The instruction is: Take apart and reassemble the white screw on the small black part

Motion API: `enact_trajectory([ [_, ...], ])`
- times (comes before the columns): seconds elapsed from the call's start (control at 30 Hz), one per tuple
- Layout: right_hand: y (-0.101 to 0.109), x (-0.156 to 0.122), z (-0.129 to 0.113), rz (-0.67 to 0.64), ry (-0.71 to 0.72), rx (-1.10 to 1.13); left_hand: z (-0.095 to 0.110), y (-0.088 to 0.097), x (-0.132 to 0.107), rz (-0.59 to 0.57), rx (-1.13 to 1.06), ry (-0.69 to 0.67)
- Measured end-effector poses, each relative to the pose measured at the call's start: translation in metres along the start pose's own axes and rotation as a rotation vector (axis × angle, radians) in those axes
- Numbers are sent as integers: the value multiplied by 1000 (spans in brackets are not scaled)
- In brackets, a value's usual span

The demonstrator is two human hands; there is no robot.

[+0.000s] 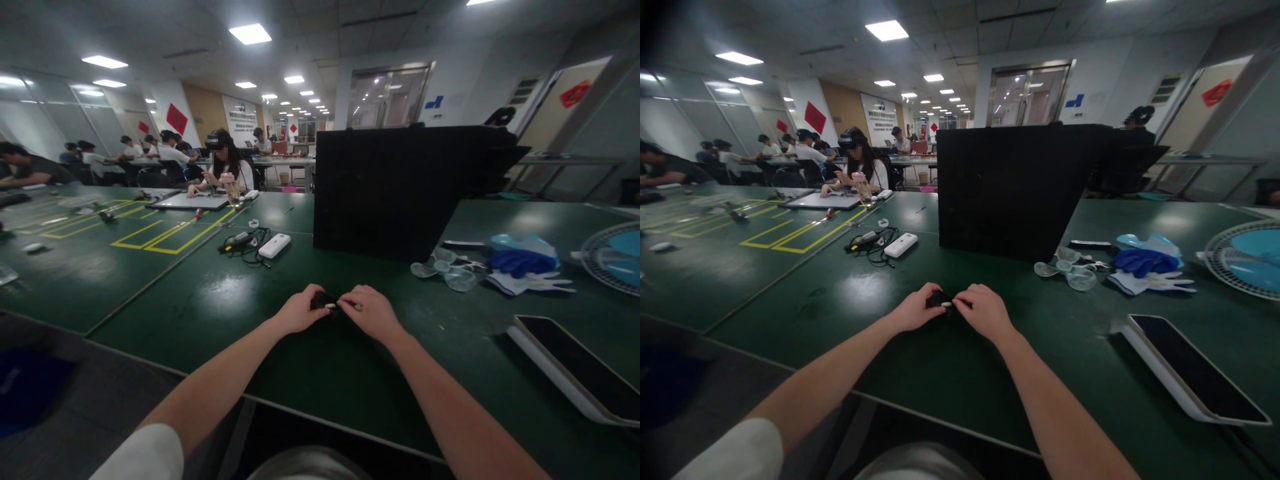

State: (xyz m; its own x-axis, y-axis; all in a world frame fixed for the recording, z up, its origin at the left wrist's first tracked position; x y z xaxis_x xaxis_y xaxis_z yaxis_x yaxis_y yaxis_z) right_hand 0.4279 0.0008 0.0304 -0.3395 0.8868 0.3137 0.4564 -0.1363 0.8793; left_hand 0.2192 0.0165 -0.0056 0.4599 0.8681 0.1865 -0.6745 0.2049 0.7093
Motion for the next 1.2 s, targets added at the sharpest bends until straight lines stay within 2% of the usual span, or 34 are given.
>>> enact_trajectory([
  [0.17, -4, 6, -5, 34, -66, 0, -1, -3, 0, 6, 35, -31],
  [0.33, -3, 3, -4, -6, -5, 101, 2, -2, 0, -36, 28, -53],
  [0.47, -8, 8, 2, 91, -75, 98, 4, -1, -2, -28, 29, -55],
  [0.57, 0, 10, 12, 171, -127, 60, 5, 0, -3, -44, -5, -46],
  [0.67, 19, 5, 25, 191, -182, -1, 3, 0, -2, -44, -76, -14],
  [0.8, 34, 0, 36, 154, -246, -13, -4, -2, 4, 21, -344, 71],
  [0.9, 30, 0, 40, 150, -271, -7, -10, -4, 10, 88, -574, 112],
  [0.97, 25, 2, 43, 126, -291, -35, -12, -4, 13, 113, -653, 98],
  [1.03, 23, 3, 49, 77, -331, -65, -13, -4, 13, 127, -623, 90],
  [1.2, 22, 1, 59, -134, -453, -73, -7, 4, 4, 115, -269, 112],
])
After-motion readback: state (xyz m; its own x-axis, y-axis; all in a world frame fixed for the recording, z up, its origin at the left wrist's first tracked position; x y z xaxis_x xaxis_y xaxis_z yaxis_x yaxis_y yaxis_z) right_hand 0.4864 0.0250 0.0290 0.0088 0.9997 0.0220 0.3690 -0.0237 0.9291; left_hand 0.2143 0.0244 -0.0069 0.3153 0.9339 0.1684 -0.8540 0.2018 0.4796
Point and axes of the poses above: each hand's wrist, its own x-axis towards the middle knuckle, its own y-axis out of the back of the hand, z = x × y, the point moved 2 cm from there along x, towards the middle knuckle, and after that the axes turned 6 degrees about -y, right-handed, at the moved point
